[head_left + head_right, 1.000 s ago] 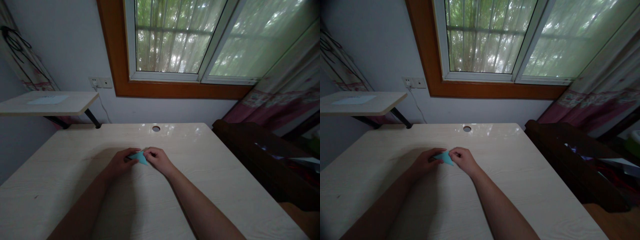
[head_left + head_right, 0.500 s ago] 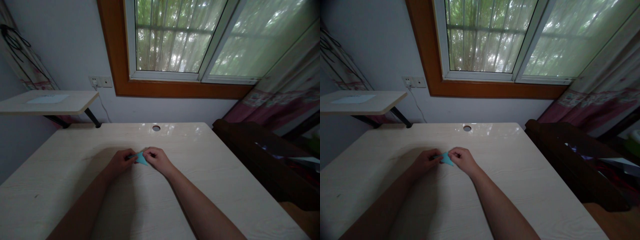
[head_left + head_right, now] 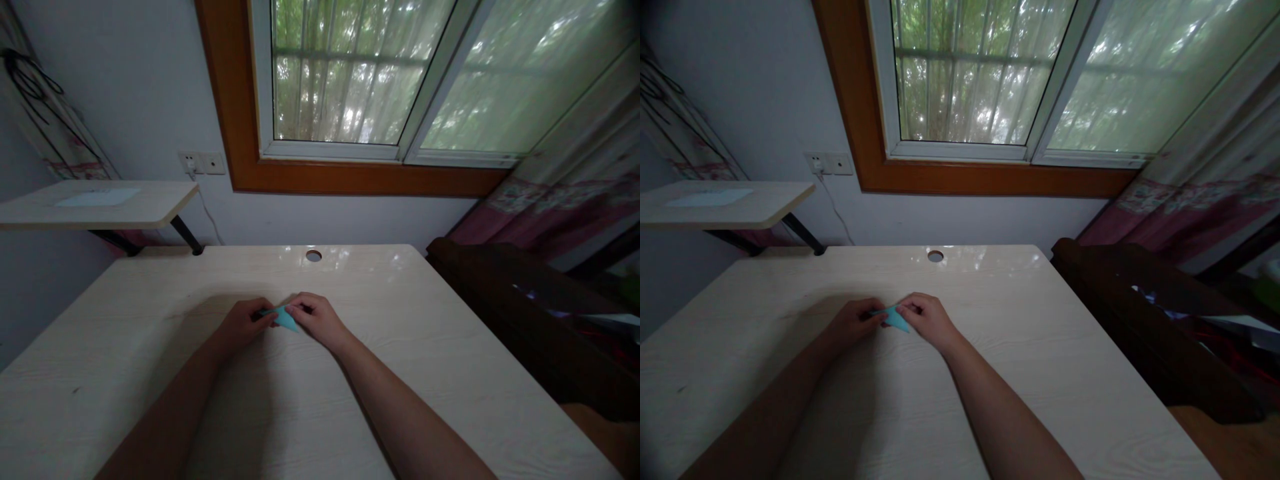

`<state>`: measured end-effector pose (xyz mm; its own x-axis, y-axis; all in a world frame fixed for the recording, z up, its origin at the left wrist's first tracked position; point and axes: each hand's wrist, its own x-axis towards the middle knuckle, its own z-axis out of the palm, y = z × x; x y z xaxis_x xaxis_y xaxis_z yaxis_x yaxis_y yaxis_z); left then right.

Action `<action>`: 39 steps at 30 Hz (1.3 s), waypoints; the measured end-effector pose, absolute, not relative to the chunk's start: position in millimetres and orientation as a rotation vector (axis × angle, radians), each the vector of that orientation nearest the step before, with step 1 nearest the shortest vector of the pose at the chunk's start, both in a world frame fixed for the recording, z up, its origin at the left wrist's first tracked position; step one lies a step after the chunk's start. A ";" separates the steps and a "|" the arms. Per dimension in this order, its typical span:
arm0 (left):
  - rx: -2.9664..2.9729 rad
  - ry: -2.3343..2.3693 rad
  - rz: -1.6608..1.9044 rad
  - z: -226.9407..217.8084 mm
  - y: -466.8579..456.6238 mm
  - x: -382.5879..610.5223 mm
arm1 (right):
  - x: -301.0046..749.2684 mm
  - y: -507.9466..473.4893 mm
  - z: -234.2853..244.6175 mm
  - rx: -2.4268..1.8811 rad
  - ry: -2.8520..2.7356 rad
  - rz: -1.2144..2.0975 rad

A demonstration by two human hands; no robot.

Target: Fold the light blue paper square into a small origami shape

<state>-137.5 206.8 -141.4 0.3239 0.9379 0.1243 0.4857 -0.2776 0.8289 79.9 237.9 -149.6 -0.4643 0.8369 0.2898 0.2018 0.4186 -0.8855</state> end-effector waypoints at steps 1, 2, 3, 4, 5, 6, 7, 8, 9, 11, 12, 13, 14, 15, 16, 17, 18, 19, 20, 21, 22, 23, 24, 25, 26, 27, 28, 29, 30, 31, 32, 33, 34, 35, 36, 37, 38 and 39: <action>1.882 1.256 0.823 -140.8 206.9 -137.8 | 80.0 238.0 -149.1 -0.889 -1.899 1.065; 1.870 1.258 0.822 -140.2 206.9 -138.0 | 80.0 238.2 -148.7 -0.896 -1.886 1.077; 1.858 1.264 0.821 -139.5 206.9 -138.1 | 80.1 238.3 -148.4 -0.902 -1.872 1.090; 1.846 1.270 0.823 -138.7 206.9 -138.2 | 80.1 238.5 -148.2 -0.910 -1.854 1.102; 1.831 1.278 0.829 -137.9 206.9 -138.2 | 80.1 238.6 -148.2 -0.917 -1.836 1.114; 1.815 1.283 0.836 -137.3 206.9 -138.1 | 80.0 238.7 -148.2 -0.924 -1.819 1.122; 1.799 1.285 0.848 -136.9 206.9 -138.1 | 80.0 238.9 -148.2 -0.931 -1.806 1.129; 1.781 1.282 0.858 -136.8 207.1 -138.1 | 80.0 239.0 -148.3 -0.937 -1.797 1.132; 1.761 1.276 0.871 -137.2 207.3 -138.2 | 79.9 239.2 -148.4 -0.942 -1.791 1.134; 1.713 1.258 0.899 -139.3 208.2 -139.0 | 79.9 239.5 -148.3 -0.950 -1.783 1.132; 1.683 1.246 0.918 -140.9 208.7 -139.5 | 79.9 239.6 -148.3 -0.953 -1.779 1.130; 1.650 1.234 0.938 -142.6 209.3 -140.2 | 79.8 239.7 -148.2 -0.955 -1.776 1.127; 1.617 1.223 0.958 -144.2 209.8 -140.8 | 79.8 239.9 -148.3 -0.957 -1.773 1.124; 1.587 1.215 0.978 -145.6 210.2 -141.3 | 79.9 240.0 -148.4 -0.957 -1.771 1.120; 1.561 1.208 0.992 -146.6 210.4 -141.8 | 79.9 240.2 -148.7 -0.958 -1.770 1.115; 1.539 1.204 1.004 -147.1 210.5 -142.0 | 80.0 240.4 -149.1 -0.958 -1.770 1.110; 1.519 1.202 1.015 -147.1 210.4 -142.1 | 80.2 240.6 -149.7 -0.956 -1.771 1.105; 1.500 1.200 1.025 -146.7 210.2 -142.0 | 80.3 240.8 -150.3 -0.954 -1.772 1.095; 1.482 1.197 1.035 -145.9 210.0 -141.8 | 80.5 241.0 -150.9 -0.951 -1.775 1.083; 1.467 1.194 1.044 -145.0 209.7 -141.5 | 80.7 241.3 -151.4 -0.949 -1.779 1.067; 1.456 1.193 1.051 -143.9 209.5 -141.1 | 80.8 241.5 -151.9 -0.950 -1.782 1.051; 1.450 1.195 1.055 -142.9 209.3 -140.7 | 80.8 241.6 -152.2 -0.952 -1.786 1.037; 1.447 1.198 1.053 -142.0 209.1 -140.4 | 80.8 241.7 -152.4 -0.954 -1.791 1.027; 1.446 1.204 1.050 -141.2 209.0 -140.2 | 80.7 241.8 -152.4 -0.956 -1.794 1.022; 1.447 1.209 1.046 -140.5 208.8 -140.2 | 80.6 241.7 -152.3 -0.957 -1.796 1.019; 1.450 1.213 1.042 -139.9 208.7 -140.2 | 80.4 241.6 -152.1 -0.957 -1.796 1.017; 1.454 1.211 1.040 -139.4 208.5 -140.2 | 80.3 241.5 -151.9 -0.956 -1.796 1.016; 1.457 1.206 1.042 -138.9 208.4 -140.4 | 80.2 241.4 -151.8 -0.953 -1.794 1.015; 1.461 1.198 1.046 -138.6 208.3 -140.5 | 80.2 241.3 -151.8 -0.953 -1.790 1.015; 1.466 1.192 1.049 -138.3 208.3 -140.7 | 80.3 241.3 -152.0 -0.952 -1.785 1.017; 1.473 1.189 1.050 -138.0 208.3 -140.8 | 80.5 241.3 -152.3 -0.952 -1.780 1.022; 1.480 1.190 1.047 -137.8 208.4 -140.9 | 80.7 241.5 -152.9 -0.951 -1.774 1.028; 1.488 1.194 1.043 -137.6 208.5 -140.9 | 81.0 241.7 -153.5 -0.951 -1.769 1.036; 1.495 1.200 1.038 -137.4 208.6 -140.9 | 81.3 242.0 -154.2 -0.949 -1.765 1.046; 1.499 1.204 1.034 -137.2 208.6 -140.9 | 81.6 242.3 -154.9 -0.948 -1.763 1.056; 1.498 1.206 1.033 -137.0 208.6 -140.9 | 81.8 242.6 -155.4 -0.946 -1.762 1.064; 1.496 1.205 1.032 -136.8 208.6 -140.9 | 82.1 242.9 -155.7 -0.946 -1.762 1.072; 1.493 1.206 1.032 -136.6 208.5 -140.9 | 82.2 243.1 -155.7 -0.949 -1.762 1.080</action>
